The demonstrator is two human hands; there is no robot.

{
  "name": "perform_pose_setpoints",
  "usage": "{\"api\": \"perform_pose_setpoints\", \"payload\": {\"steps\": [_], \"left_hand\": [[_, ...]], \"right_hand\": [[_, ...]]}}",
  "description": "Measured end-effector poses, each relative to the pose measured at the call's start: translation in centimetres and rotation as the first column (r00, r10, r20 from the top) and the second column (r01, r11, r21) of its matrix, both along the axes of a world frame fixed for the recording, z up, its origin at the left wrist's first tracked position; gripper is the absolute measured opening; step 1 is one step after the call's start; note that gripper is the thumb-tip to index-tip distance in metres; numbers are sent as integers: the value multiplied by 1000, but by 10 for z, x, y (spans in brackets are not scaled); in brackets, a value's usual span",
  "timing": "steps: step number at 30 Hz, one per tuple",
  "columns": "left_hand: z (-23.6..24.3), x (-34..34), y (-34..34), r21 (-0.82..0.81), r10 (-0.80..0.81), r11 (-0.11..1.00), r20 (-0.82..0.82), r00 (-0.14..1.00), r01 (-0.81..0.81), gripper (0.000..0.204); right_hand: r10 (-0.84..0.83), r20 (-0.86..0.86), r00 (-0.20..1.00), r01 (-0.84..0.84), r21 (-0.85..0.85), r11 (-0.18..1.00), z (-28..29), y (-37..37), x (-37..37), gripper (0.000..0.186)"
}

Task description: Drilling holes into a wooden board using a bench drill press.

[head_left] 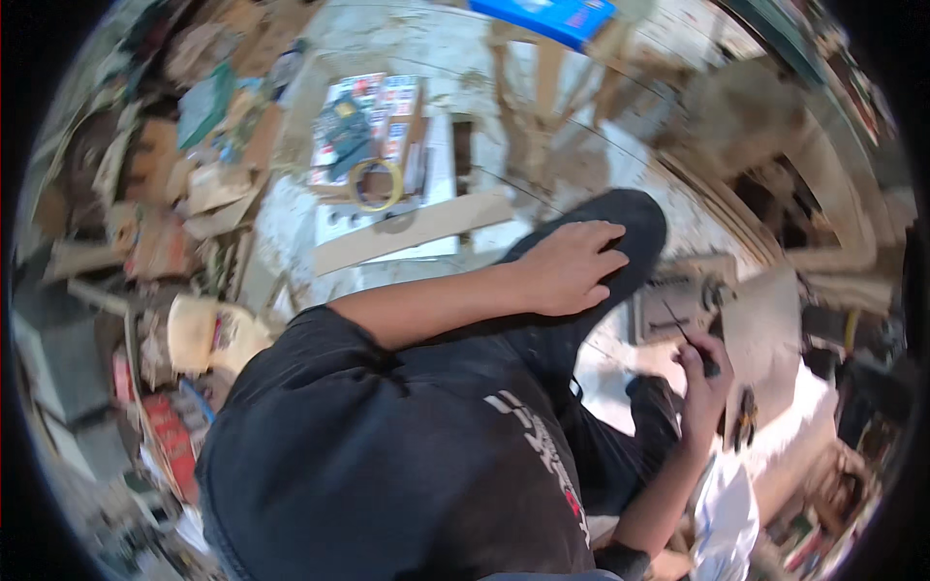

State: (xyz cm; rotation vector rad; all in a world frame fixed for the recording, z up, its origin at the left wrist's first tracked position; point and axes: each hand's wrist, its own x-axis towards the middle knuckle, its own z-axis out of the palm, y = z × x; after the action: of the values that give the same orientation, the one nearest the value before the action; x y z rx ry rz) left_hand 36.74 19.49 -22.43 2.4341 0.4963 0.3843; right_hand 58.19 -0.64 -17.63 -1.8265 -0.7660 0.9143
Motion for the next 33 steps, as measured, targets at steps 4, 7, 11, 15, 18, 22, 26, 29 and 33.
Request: {"api": "perform_pose_setpoints", "payload": {"steps": [4, 7, 11, 15, 18, 22, 26, 29, 33], "left_hand": [[-26, -29, 4, 124, 48, 992, -269, 962, -14, 70], [-39, -35, 2, 32, 133, 991, -173, 976, -129, 74], [-51, -33, -2, 52, 187, 982, -73, 980, -184, 76], [-63, -42, 6, -144, 187, 975, 101, 977, -171, 72], [-68, -87, 10, -194, 314, 940, 159, 936, -282, 41], [-59, -212, 24, 9, 263, 963, -272, 926, -271, 16], [-33, -324, 65, 328, 567, 824, -473, 674, -462, 17], [-17, -355, 107, 532, 726, 671, -331, 603, -516, 13], [-20, -351, 137, 573, 724, 635, -208, 658, -517, 22]], "right_hand": [[-9, -58, 998, 7, -38, 999, -23, 3, -4, 16], [144, 271, 952, -145, -17, 989, -32, 0, -20, 19], [268, 345, 900, -241, -120, 963, -37, -6, -32, 20], [476, 334, 814, -395, -282, 874, -50, -14, -26, 19], [626, 265, 733, -396, -582, 710, -63, -24, -19, 20], [615, 257, 746, -374, -602, 705, -75, -32, -13, 22], [621, 235, 748, -405, -580, 707, -79, -26, -14, 22], [630, 235, 740, -413, -580, 702, -81, -21, -17, 21], [591, 219, 777, -394, -563, 726, -87, -20, -15, 20]]}}
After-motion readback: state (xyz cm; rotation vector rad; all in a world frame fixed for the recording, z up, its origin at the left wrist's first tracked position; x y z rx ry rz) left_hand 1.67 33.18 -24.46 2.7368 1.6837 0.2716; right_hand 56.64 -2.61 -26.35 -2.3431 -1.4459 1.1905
